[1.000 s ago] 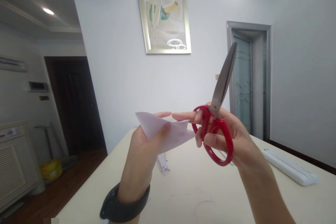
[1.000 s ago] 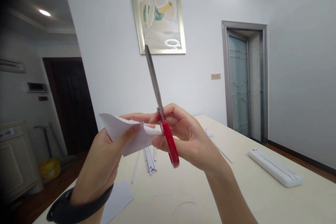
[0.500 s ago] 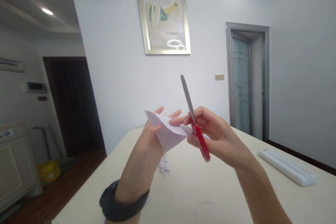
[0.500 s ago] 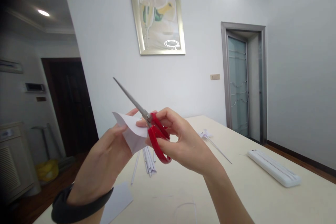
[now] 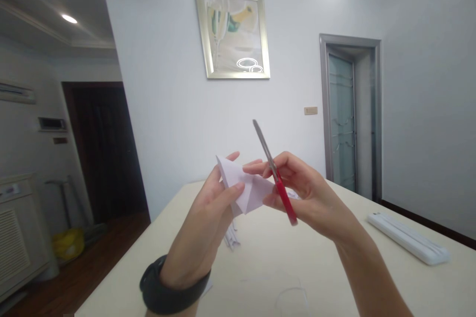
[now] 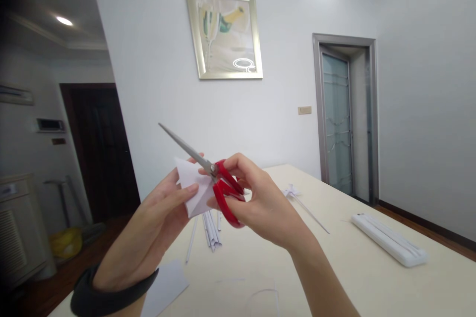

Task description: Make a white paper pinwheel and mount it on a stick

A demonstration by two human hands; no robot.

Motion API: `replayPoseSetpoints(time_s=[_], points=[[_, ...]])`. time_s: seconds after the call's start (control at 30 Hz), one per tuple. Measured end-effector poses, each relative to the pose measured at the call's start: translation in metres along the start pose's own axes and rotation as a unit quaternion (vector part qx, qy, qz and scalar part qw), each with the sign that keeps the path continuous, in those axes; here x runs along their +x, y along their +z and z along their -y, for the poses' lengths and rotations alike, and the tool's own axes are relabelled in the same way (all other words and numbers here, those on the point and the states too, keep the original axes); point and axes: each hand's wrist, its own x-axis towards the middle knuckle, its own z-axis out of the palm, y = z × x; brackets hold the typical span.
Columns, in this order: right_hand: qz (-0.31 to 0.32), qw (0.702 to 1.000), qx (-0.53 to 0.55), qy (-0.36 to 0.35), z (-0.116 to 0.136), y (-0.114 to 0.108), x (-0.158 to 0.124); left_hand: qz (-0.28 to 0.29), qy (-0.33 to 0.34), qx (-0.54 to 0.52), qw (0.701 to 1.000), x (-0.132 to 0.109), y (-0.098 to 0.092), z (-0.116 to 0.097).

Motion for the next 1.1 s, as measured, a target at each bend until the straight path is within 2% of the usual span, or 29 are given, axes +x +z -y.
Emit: replayPoseSetpoints(time_s=[0.23, 0.4, 0.6, 0.73, 0.93, 1.1], points=[[-0.055, 0.997, -0.047, 0.037, 0.002, -0.001, -0.002, 0.018, 0.046, 0.094, 0.994, 0.003, 0.0, 0.006], [-0.085, 0.991, -0.09, 0.056, -0.006, -0.002, -0.001, 0.023, 0.041, 0.117, 0.992, 0.004, -0.001, 0.009], [-0.04, 0.995, -0.022, 0.088, -0.008, -0.003, 0.002, 0.025, 0.067, 0.17, 0.983, 0.005, 0.001, 0.009], [-0.037, 0.995, 0.009, 0.087, -0.007, -0.004, 0.002, 0.017, 0.086, 0.22, 0.971, 0.004, -0.002, 0.007], [-0.045, 0.995, 0.029, 0.088, -0.005, -0.008, -0.001, 0.089, 0.036, 0.243, 0.965, -0.009, -0.006, -0.005], [-0.022, 0.995, 0.049, 0.087, -0.003, -0.009, -0.002, 0.086, 0.004, 0.24, 0.967, -0.017, -0.008, -0.01]])
